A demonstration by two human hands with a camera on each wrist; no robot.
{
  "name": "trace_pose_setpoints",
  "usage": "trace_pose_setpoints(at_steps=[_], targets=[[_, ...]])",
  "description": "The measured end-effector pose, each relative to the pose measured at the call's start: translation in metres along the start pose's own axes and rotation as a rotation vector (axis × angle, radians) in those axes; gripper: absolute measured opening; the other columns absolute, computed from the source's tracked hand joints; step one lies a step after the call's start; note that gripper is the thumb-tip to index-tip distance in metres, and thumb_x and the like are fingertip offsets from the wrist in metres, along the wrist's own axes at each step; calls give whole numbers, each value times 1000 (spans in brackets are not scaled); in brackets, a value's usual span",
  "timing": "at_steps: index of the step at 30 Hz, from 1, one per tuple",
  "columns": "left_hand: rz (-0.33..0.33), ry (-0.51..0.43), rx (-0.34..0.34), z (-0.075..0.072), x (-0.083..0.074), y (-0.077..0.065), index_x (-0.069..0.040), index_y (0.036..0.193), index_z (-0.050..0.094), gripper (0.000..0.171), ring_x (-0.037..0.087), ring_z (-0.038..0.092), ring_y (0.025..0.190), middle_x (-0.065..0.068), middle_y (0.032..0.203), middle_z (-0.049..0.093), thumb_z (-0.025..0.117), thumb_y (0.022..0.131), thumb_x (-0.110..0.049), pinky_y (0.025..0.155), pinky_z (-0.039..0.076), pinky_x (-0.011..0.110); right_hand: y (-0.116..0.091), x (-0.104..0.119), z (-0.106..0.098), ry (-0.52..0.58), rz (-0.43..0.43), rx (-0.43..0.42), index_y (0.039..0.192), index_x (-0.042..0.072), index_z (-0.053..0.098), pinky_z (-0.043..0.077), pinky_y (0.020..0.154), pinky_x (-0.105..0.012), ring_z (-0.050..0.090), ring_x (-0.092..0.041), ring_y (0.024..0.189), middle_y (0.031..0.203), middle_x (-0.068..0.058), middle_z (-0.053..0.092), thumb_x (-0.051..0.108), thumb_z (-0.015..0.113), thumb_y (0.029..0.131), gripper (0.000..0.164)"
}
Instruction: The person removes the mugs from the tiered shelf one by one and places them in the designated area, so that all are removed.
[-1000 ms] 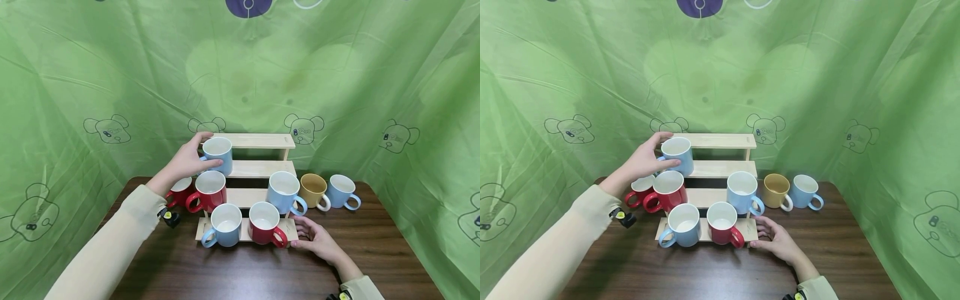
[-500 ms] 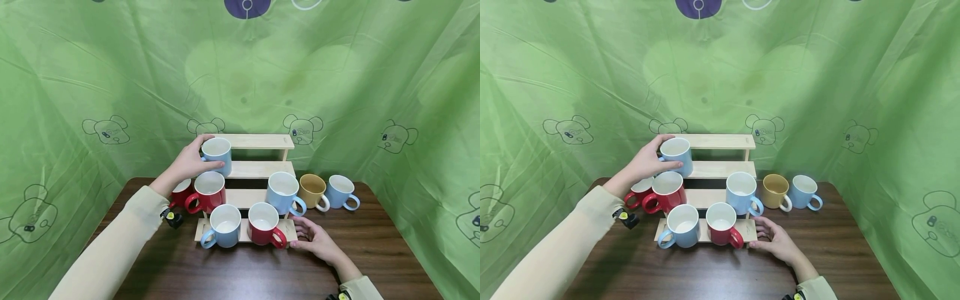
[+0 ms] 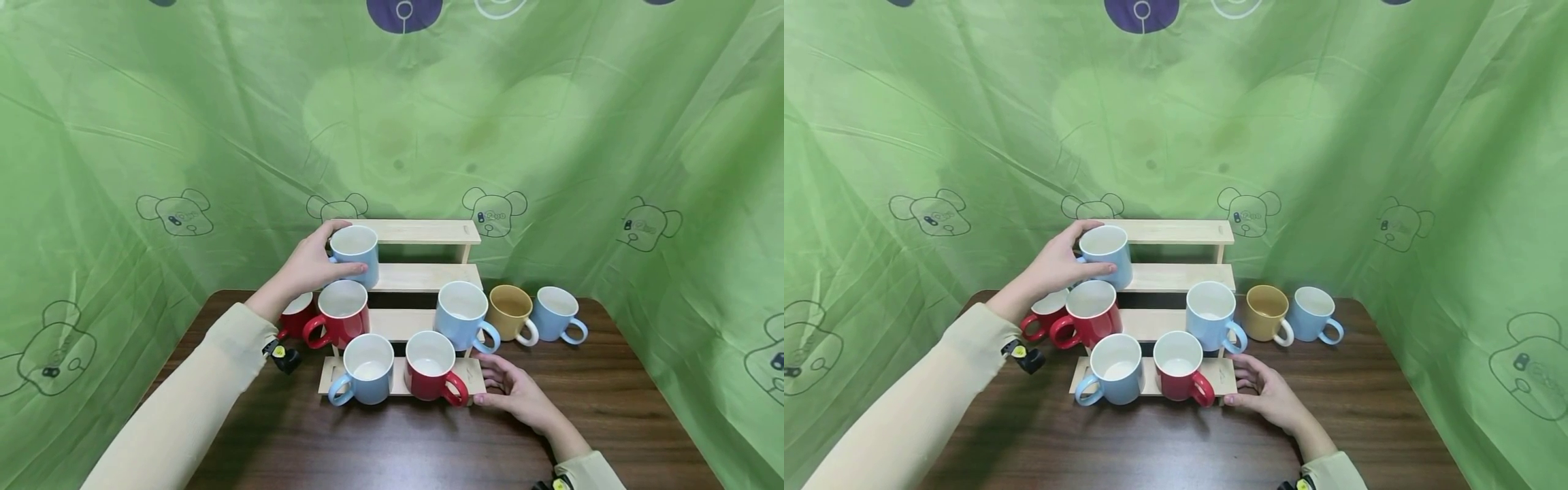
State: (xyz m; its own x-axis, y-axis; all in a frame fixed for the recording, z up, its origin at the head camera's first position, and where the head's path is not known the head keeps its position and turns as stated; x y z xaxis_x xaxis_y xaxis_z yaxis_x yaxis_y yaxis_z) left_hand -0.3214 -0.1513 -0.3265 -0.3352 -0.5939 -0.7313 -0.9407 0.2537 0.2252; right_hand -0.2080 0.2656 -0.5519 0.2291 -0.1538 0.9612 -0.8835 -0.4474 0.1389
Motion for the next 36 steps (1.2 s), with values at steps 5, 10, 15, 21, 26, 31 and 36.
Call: trace_pose_setpoints(at_steps=[5,10,15,21,26,31,36], targets=[[4,-6,-15,0,0,0,-21,156,51,90,32,64,122,10,134,68,97,82,-41,101,52,56,0,-2,-1,-15,3,-7,156,-5,48,58,100,-26,72,-19,118,142,-30,64,2,85,94,72],[9,-13,-24,1,1,0,-23,156,52,89,31,64,120,9,133,68,97,82,-43,100,52,57,0,-2,-1,-7,-2,-6,156,-6,47,58,100,-26,72,-19,117,142,-30,64,0,85,94,73],[21,-23,-26,1,2,1,-23,157,52,91,31,64,121,9,135,68,98,81,-43,101,52,57,0,-1,-1,-9,1,-7,156,-6,47,58,100,-26,72,-18,117,142,-30,64,0,85,93,73],[35,-44,-34,-4,2,1,-23,155,53,89,30,64,120,9,133,69,99,81,-40,102,51,56,0,0,0,-11,11,-8,156,-6,48,58,99,-26,72,-19,117,142,-30,64,1,85,94,73],[37,-37,-56,-8,-2,1,-22,154,53,89,31,64,120,10,132,69,100,80,-38,103,50,56,0,0,0,-8,18,-9,156,-6,48,58,100,-26,72,-18,117,142,-30,63,1,85,94,73],[31,-45,-73,-10,-6,1,-21,154,54,89,30,64,121,10,133,70,101,79,-35,103,50,55,0,0,-1,-4,14,-7,156,-6,48,57,100,-26,71,-18,118,143,-31,63,0,85,94,73],[39,-81,-82,-13,-5,0,-22,152,56,87,29,63,122,9,134,69,101,79,-34,104,49,55,0,-1,-1,-3,14,-6,156,-6,48,58,101,-26,72,-19,118,143,-31,63,0,84,94,72]])
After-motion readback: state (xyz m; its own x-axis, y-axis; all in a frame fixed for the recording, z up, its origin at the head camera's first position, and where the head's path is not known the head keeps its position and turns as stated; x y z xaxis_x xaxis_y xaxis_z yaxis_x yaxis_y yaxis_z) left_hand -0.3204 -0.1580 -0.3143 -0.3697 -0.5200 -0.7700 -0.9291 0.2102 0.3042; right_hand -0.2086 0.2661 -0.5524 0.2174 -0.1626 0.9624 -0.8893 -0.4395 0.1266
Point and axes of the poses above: each hand's wrist, its own y-axis towards the middle knuckle, its own z-axis out of the palm, x = y × z, the point moved 4 cm from there along y, towards the middle knuckle
